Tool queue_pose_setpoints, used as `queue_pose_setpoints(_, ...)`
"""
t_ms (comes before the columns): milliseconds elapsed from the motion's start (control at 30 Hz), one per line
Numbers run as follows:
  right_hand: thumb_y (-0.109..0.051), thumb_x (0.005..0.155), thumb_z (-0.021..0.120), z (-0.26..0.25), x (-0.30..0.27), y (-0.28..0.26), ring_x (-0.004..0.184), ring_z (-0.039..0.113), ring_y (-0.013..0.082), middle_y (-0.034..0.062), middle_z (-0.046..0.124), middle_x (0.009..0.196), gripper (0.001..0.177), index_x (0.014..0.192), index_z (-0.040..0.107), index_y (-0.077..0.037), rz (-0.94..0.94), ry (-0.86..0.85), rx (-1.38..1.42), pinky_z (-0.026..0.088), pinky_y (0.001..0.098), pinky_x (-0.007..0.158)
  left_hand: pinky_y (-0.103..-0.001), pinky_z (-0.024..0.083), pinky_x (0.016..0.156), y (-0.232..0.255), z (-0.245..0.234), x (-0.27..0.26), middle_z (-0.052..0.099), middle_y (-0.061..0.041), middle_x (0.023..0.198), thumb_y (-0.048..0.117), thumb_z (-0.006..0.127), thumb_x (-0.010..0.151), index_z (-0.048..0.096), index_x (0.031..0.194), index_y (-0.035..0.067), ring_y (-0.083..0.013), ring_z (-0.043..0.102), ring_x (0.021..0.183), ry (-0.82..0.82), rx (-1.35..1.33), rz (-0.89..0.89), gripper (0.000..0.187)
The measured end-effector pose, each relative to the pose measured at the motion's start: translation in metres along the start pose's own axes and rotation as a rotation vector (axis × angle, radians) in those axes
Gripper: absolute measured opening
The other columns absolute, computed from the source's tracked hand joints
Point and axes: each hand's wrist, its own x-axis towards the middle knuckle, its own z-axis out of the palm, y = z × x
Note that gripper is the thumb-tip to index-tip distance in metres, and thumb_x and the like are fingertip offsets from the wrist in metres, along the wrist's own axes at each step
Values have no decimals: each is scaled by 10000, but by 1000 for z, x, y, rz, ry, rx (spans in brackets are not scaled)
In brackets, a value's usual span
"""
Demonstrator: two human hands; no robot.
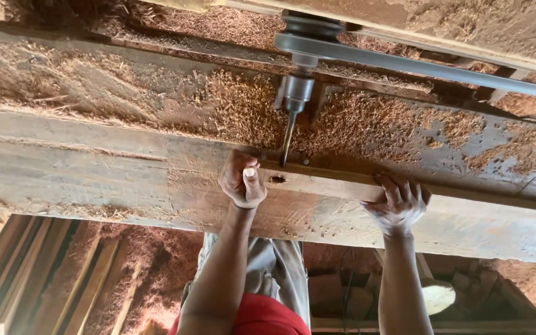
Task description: The person uses a drill press to bore holes into a wooden plank. They hold the plank steady with both hands while the drill bit penetrates the wood, creating sawdust. The person repositions the plank to drill multiple holes along its length.
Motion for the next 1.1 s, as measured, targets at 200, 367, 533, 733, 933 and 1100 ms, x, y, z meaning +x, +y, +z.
queue_pose_setpoints(200,-856,949,375,-5,-4,1,906,672,192,-29,738,1031,716,1050,738,-247,3,-16,10,486,415,878,-240,457,552,3,-1,-8,613,-53,828,399,553,1084,620,952,55,-111,578,669,42,-6,-3,375)
queue_pose_setpoints(367,-863,944,369,-4,-5,3,922,673,199,-28,742,1052,734,1067,735,-239,4,-24,5,471,429,890,-241,453,548,4,2,-2,608,-44,804,367,556,1089,624,935,54,-109,574,655,68,-11,11,355)
queue_pose_setpoints(533,-894,913,341,-2,-8,4,876,650,205,-34,729,993,771,1047,741,-249,23,-55,-41,458,432,871,-243,455,560,10,2,0,607,-47,813,360,544,1099,608,935,52,-110,576,669,36,13,-31,354)
queue_pose_setpoints(733,-891,942,312,9,-18,11,896,658,203,-21,730,1002,775,1060,741,-257,7,-18,-33,473,444,883,-213,462,508,-8,3,-6,623,-36,798,347,541,1099,638,930,69,-79,575,626,74,9,20,338)
queue_pose_setpoints(933,-892,920,281,9,-15,10,892,651,209,-13,716,983,800,1048,742,-251,-7,2,-62,472,442,861,-217,442,507,-8,2,-11,615,-35,793,322,538,1104,646,947,61,-78,554,619,89,5,14,323)
queue_pose_setpoints(1100,-874,953,303,16,-16,10,837,636,186,-4,711,961,769,1056,731,-244,-22,89,-52,493,417,815,-274,427,579,7,7,14,588,-65,897,348,448,1134,611,1044,56,-135,533,716,109,163,115,347)
